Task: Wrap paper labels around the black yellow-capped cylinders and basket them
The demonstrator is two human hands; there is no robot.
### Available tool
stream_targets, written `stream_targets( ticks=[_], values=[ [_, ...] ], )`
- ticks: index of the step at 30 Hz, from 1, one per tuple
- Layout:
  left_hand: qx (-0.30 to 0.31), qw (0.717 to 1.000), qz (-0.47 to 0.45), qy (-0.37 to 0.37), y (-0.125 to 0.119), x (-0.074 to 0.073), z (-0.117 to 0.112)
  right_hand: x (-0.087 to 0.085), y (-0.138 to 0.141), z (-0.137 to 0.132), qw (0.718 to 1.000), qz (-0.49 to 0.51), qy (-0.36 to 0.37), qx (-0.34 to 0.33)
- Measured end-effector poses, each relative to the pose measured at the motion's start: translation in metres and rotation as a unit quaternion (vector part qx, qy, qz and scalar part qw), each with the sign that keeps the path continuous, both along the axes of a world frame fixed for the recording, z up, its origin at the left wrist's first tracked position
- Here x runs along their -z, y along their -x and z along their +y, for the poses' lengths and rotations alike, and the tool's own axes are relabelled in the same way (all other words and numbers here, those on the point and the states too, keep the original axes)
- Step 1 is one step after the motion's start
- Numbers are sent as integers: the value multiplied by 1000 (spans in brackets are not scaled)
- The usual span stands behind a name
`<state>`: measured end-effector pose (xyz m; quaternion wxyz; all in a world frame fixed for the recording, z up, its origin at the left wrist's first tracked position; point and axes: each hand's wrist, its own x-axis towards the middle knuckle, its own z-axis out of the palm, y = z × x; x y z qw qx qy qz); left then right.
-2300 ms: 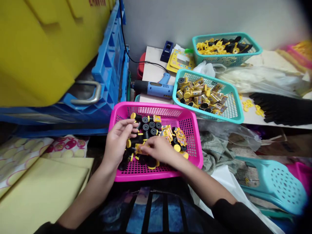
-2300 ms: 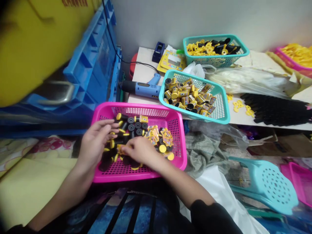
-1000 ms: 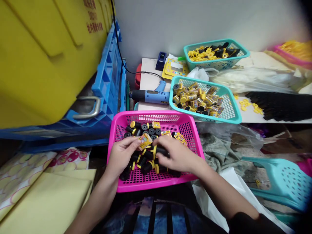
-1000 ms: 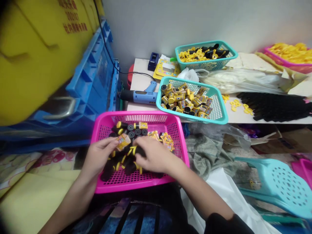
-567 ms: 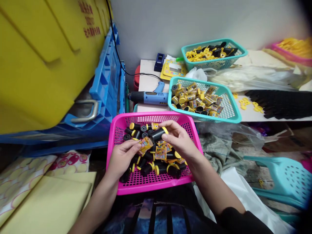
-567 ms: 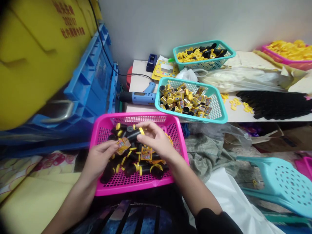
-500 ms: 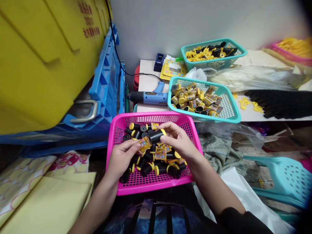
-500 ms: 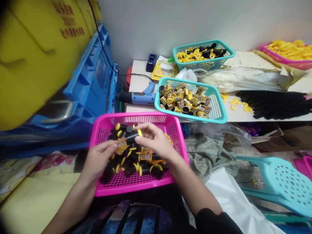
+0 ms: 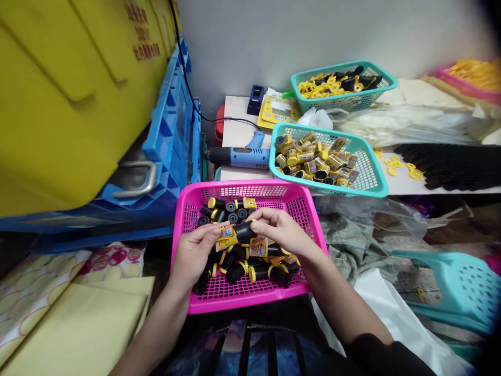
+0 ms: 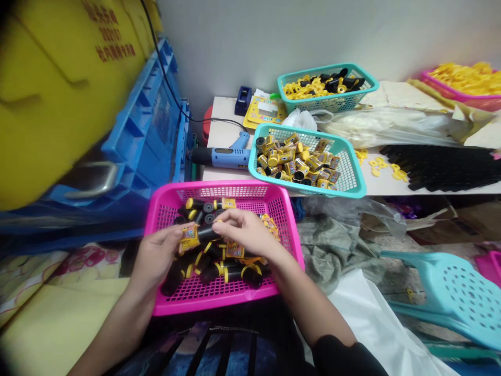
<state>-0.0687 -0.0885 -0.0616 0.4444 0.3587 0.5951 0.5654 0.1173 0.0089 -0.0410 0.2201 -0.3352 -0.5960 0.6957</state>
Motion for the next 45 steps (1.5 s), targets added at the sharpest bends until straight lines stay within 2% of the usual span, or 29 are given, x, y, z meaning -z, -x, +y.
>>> stream_targets(
  ticks=[10, 15, 19, 25, 27, 31, 33, 35, 40, 45],
  values=[
    [-3, 1000, 29, -5, 0, 0, 1, -1, 2, 1, 999, -20, 21, -13],
    [-3, 999, 54, -10, -2, -5, 2, 3, 6, -3, 999, 29, 25, 27],
    [3, 1000, 3, -6, -5, -5, 3, 10, 14, -10, 993, 105, 13, 56],
    [28, 999, -43, -14, -10, -5, 3, 19, 20, -17, 990, 126, -44, 33],
    [29, 998, -60, -9, -10, -6, 3, 21, 20, -17, 989, 150, -4, 17],
    [41, 996, -80, -22, -12, -8, 3, 25, 23, -18, 971, 180, 157, -21],
    [44, 995, -80, -27, -13, -9, 3, 29, 26, -21, 961, 189, 198, -34],
    [44, 995, -84, -23, -13, -10, 2, 33, 30, -22, 960, 196, 200, -26],
    [59, 995, -84, 3, -16, -10, 1, 41, 34, -23, 973, 187, 137, 0],
    [89, 989, -116, -5, -17, -9, -1, 38, 30, -17, 968, 201, 152, -11]
  ],
)
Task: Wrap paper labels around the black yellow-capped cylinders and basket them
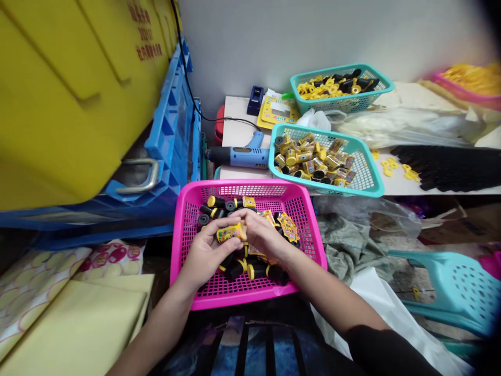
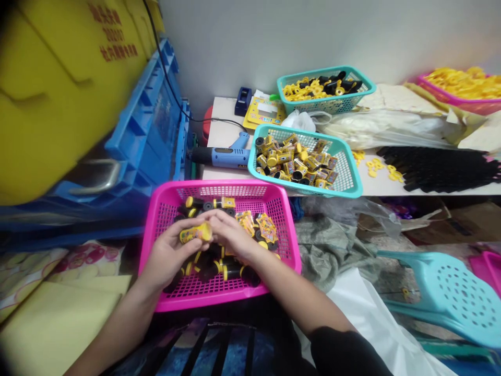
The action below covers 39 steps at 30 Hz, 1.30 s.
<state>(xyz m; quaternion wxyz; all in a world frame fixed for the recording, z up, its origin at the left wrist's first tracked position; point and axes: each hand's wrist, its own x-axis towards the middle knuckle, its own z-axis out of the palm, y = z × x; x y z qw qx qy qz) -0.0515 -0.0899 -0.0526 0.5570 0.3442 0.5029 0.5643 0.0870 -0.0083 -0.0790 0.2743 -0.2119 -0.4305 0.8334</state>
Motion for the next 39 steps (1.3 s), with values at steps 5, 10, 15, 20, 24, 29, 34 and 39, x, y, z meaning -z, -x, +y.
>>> stream_targets(
  ticks=[5, 10, 15, 20, 24, 29, 34, 39],
  values=[
    [32, 995, -96, -8, 3, 3, -4, -7, -9, 2, 983, -58, -166, 57],
    [21, 990, -141, 17, 3, 6, -5, -16, -11, -2, 892, -120, -424, 105],
    [21, 993, -106, 45, 2, 3, -7, -20, -8, -3, 847, -140, -499, 118],
    [30, 999, -19, 12, -4, 6, -4, -50, -32, 13, 763, -163, -614, 117],
    [42, 998, 16, -39, -3, 8, 1, -91, -82, 51, 641, -349, -595, 335],
    [-32, 998, 46, 14, 7, 4, 6, -71, -102, 71, 608, -489, -557, 285],
    [-71, 996, 38, 26, 10, 4, 8, -16, -55, 26, 616, -489, -615, -55],
    [-67, 997, 40, 28, 11, 8, 7, 2, -38, 20, 561, -501, -650, -104]
  ],
)
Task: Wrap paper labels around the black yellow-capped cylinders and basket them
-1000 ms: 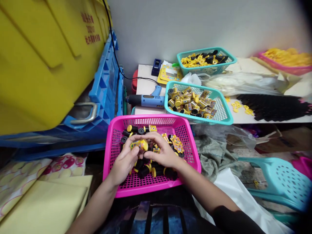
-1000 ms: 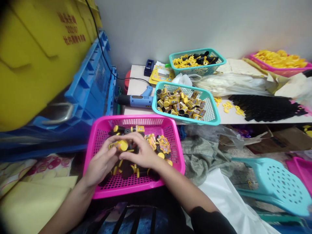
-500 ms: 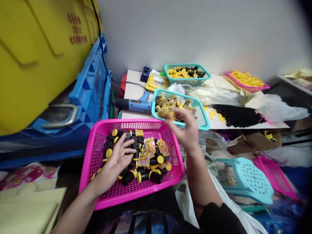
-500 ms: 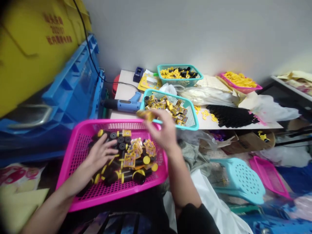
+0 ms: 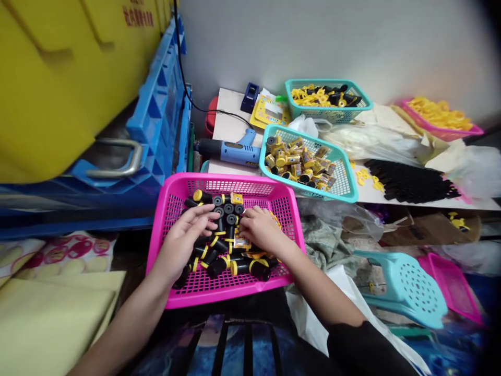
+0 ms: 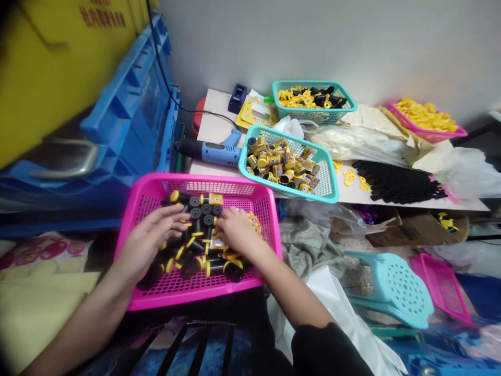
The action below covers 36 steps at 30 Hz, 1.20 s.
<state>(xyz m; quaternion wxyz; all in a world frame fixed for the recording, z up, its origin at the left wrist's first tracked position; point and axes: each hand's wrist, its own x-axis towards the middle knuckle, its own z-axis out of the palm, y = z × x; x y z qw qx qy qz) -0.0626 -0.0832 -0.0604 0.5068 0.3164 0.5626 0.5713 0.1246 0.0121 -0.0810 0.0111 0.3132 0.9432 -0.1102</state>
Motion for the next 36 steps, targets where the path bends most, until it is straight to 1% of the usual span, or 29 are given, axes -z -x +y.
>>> stream_targets(
  ticks=[4, 7, 9, 10, 12, 14, 15, 17, 19, 20, 21, 23, 26, 27, 29, 30, 31, 32, 34, 35, 36],
  values=[
    [11, 1000, 4, 3, 1, 1, 0, 1, -7, 11, 1000, 21, 13, -3],
    [25, 999, 36, 7, 0, 0, 1, -6, -11, 14, 998, 67, 7, 7],
    [31, 997, 68, 8, -4, -3, 2, -18, -12, 13, 994, 109, 17, 15],
    [37, 996, 84, 7, -7, -5, 3, -26, -10, 12, 991, 130, 33, 13],
    [58, 993, 107, 1, -12, -11, 4, -44, -6, 7, 981, 174, 81, -12],
    [63, 992, 108, -10, -16, -16, 5, -58, 1, 2, 962, 227, 142, -45],
    [49, 994, 99, -18, -16, -18, 6, -61, 6, -1, 947, 265, 173, -49],
    [-4, 997, 69, -32, -16, -20, 6, -61, 14, -5, 908, 346, 236, -20],
    [-51, 997, 34, -37, -13, -21, 6, -53, 22, -10, 866, 401, 298, 22],
    [-63, 997, 16, -36, -11, -21, 5, -48, 25, -12, 850, 415, 322, 36],
    [-63, 998, -4, -32, -10, -21, 5, -43, 28, -14, 841, 419, 339, 44],
    [-36, 998, -44, -17, -7, -20, 5, -37, 32, -18, 835, 421, 351, 51],
    [5, 998, -69, 12, -4, -21, 5, -37, 34, -19, 832, 421, 358, 53],
    [7, 998, -64, 18, -2, -21, 5, -38, 34, -19, 828, 422, 365, 52],
    [-12, 999, -43, 19, 0, -20, 6, -40, 33, -16, 821, 432, 370, 57],
    [-28, 999, -28, 18, 2, -19, 6, -40, 33, -14, 826, 430, 358, 66],
    [-47, 999, -12, 18, 3, -18, 6, -38, 33, -13, 844, 412, 334, 78],
    [-68, 997, 5, 18, 4, -17, 6, -36, 33, -12, 873, 373, 302, 91],
    [-105, 994, 31, 21, 5, -15, 5, -28, 36, -14, 940, 235, 228, 97],
    [-118, 992, 38, 23, 5, -14, 5, -23, 38, -17, 966, 154, 191, 85],
    [-129, 990, 43, 24, 5, -13, 5, -17, 40, -21, 982, 86, 157, 67]
  ],
)
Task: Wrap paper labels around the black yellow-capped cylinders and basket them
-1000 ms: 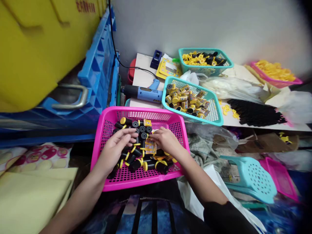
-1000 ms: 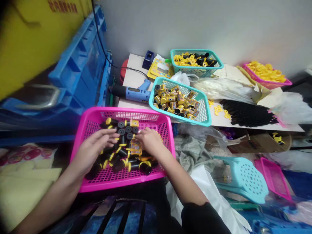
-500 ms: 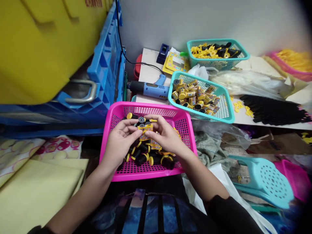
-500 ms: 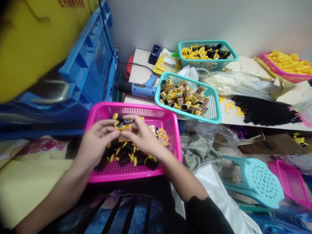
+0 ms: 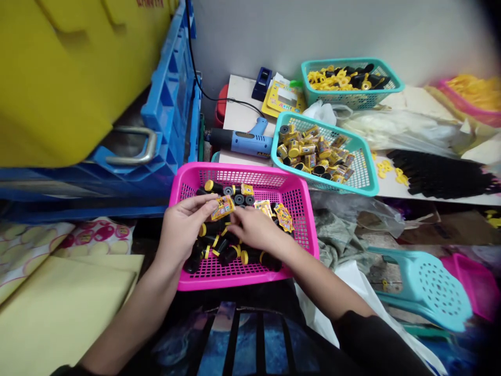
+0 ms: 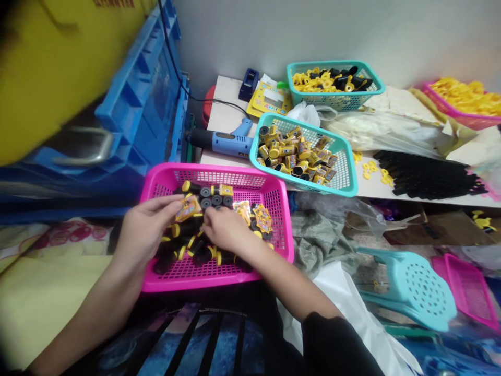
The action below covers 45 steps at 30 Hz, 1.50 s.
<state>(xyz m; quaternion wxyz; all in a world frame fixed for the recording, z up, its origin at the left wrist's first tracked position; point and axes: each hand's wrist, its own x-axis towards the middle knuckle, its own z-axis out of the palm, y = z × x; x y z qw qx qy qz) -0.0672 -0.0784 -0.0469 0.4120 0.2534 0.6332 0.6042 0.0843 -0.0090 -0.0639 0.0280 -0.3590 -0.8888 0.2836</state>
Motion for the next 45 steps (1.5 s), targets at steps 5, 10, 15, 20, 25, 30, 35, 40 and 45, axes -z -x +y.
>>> stream_targets(
  ticks=[5, 10, 15, 20, 25, 30, 35, 40, 45],
  values=[
    [-26, 1000, 11, 11, -1, 7, 1, 20, 16, -25, 983, -123, -114, -73],
    [-22, 999, -19, -26, 3, 21, -1, 21, 17, -28, 987, -112, -88, -75],
    [-32, 998, -23, -58, 8, 28, -5, 6, -6, -3, 996, 52, 65, -10],
    [-16, 999, -15, -50, 6, 25, -6, -11, -32, 27, 867, 372, 304, 130],
    [-9, 999, 22, -44, 3, 22, -5, -18, -34, 26, 789, 481, 364, 113],
    [-6, 998, 29, -51, 1, 22, -7, -16, -28, 22, 801, 459, 371, 103],
    [10, 995, 85, -51, -1, 18, -8, -12, -30, 24, 828, 418, 362, 99],
    [27, 988, 139, -53, -4, 11, -8, -9, -27, 21, 827, 428, 351, 99],
    [72, 996, 21, -40, -9, 4, -5, -6, -16, 12, 812, 502, 279, 103]
  ],
)
